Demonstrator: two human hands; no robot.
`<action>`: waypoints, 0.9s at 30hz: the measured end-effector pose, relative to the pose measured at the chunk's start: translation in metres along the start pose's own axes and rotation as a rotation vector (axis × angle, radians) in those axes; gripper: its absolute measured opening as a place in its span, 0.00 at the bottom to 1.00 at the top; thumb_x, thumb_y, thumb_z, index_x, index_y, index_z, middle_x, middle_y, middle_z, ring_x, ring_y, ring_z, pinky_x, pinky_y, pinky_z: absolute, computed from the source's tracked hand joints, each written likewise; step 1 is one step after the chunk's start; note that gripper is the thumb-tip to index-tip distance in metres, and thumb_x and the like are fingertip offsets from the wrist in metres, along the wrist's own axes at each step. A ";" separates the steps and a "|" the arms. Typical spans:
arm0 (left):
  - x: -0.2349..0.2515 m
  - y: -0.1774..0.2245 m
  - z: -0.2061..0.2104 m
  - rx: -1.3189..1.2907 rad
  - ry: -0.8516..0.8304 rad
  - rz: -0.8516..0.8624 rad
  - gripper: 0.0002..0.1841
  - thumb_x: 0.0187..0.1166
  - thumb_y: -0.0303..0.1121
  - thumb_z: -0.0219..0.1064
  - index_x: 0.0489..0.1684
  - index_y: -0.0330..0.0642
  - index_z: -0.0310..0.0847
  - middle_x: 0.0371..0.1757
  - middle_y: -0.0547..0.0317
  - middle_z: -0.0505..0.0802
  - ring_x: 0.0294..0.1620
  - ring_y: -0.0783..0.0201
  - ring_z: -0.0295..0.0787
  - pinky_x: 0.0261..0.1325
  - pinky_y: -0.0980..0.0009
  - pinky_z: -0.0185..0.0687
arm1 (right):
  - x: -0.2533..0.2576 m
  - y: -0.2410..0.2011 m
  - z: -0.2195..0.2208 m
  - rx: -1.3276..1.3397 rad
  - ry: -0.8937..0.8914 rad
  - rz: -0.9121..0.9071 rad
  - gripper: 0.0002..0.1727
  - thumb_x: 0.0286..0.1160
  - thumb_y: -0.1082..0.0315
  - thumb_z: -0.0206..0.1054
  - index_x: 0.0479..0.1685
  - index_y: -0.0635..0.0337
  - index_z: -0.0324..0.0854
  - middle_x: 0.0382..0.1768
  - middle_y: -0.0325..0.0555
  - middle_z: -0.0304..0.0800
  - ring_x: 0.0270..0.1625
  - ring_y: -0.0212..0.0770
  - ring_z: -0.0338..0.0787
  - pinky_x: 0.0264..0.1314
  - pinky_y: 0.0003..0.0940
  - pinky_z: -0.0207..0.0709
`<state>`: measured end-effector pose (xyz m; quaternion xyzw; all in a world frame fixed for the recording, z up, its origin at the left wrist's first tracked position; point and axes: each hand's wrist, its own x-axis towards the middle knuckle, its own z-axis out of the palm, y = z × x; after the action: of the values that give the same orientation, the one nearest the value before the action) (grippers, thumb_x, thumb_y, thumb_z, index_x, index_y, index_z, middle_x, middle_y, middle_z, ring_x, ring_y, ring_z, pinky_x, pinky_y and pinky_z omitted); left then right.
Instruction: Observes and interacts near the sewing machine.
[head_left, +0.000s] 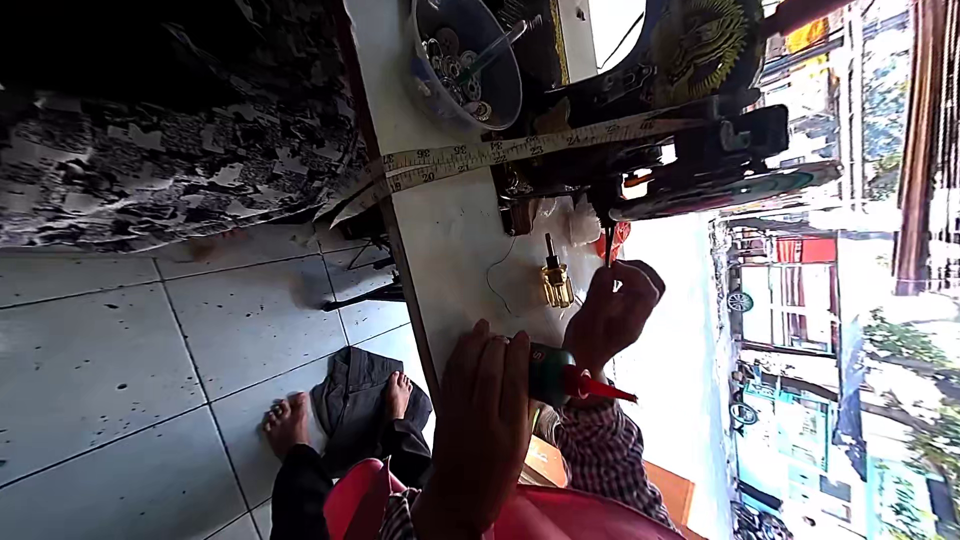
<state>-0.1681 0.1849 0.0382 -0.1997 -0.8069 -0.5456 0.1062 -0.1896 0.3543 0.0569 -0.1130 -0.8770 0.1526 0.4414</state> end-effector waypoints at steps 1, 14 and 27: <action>0.000 0.000 0.001 0.001 0.002 -0.001 0.19 0.77 0.35 0.67 0.64 0.37 0.80 0.53 0.43 0.91 0.66 0.43 0.84 0.78 0.58 0.69 | -0.003 0.002 0.002 -0.012 -0.013 0.007 0.03 0.80 0.70 0.64 0.46 0.54 0.82 0.52 0.35 0.83 0.65 0.27 0.81 0.68 0.25 0.76; -0.001 0.001 0.005 0.072 0.043 0.005 0.19 0.78 0.38 0.68 0.61 0.35 0.82 0.52 0.42 0.92 0.63 0.44 0.87 0.78 0.57 0.72 | 0.005 -0.006 0.006 -0.079 -0.246 0.156 0.24 0.80 0.65 0.66 0.72 0.68 0.80 0.57 0.59 0.83 0.57 0.40 0.84 0.61 0.31 0.79; -0.001 0.002 0.006 0.106 0.066 0.023 0.22 0.75 0.38 0.71 0.61 0.31 0.83 0.52 0.39 0.92 0.63 0.42 0.88 0.77 0.57 0.73 | 0.000 -0.016 0.002 -0.175 -0.462 0.220 0.22 0.77 0.62 0.72 0.65 0.64 0.85 0.53 0.58 0.85 0.50 0.45 0.87 0.50 0.37 0.83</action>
<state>-0.1659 0.1909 0.0368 -0.1849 -0.8284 -0.5072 0.1495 -0.1924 0.3394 0.0611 -0.2075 -0.9468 0.1449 0.1988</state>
